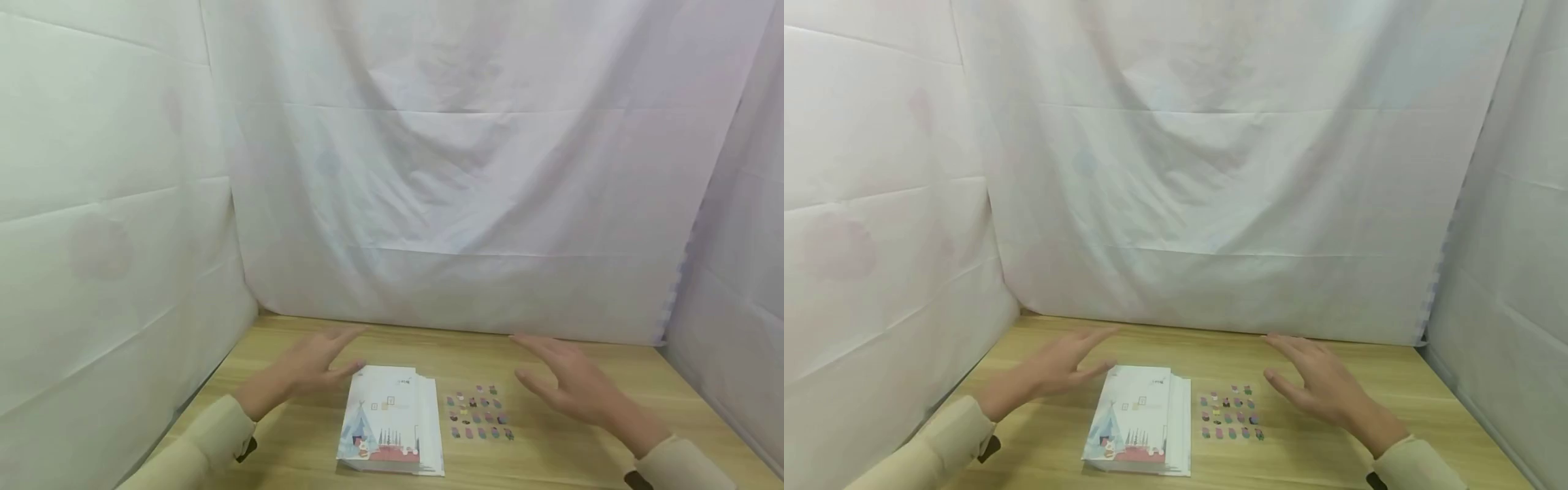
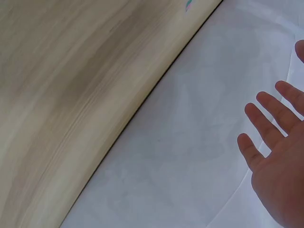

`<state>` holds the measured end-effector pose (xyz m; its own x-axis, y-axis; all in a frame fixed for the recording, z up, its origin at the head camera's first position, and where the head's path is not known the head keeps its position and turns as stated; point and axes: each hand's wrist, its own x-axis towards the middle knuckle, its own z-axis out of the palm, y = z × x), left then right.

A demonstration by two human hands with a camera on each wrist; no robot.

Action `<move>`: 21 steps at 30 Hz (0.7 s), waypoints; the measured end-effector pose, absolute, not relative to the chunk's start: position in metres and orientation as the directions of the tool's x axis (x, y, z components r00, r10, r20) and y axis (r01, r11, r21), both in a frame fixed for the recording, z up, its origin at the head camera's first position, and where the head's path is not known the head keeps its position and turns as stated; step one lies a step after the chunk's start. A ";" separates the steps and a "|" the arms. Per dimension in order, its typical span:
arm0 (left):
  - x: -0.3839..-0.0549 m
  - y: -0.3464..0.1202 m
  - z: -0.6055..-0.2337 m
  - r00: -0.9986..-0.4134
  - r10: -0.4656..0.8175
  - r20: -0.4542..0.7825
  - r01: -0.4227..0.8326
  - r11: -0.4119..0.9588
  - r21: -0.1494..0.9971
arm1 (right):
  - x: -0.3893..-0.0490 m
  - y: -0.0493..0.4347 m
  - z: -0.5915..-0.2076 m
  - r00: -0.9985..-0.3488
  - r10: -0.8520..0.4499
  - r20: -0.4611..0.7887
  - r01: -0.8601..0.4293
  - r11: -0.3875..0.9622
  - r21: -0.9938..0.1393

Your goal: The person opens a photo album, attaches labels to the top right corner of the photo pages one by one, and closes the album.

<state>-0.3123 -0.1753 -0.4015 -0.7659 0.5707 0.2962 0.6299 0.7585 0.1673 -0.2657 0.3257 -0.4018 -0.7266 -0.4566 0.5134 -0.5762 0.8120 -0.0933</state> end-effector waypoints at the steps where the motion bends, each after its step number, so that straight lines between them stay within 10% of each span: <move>1: -0.311 -0.174 -0.402 -0.760 0.576 0.300 0.637 0.753 0.167 | -0.265 0.324 -0.402 -0.725 -0.459 0.513 -0.580 0.809 -0.097; 21: -0.280 -0.158 -0.406 -0.719 0.638 0.276 0.692 0.691 0.207 | -0.254 0.299 -0.417 -0.667 -0.501 0.551 -0.633 0.772 -0.065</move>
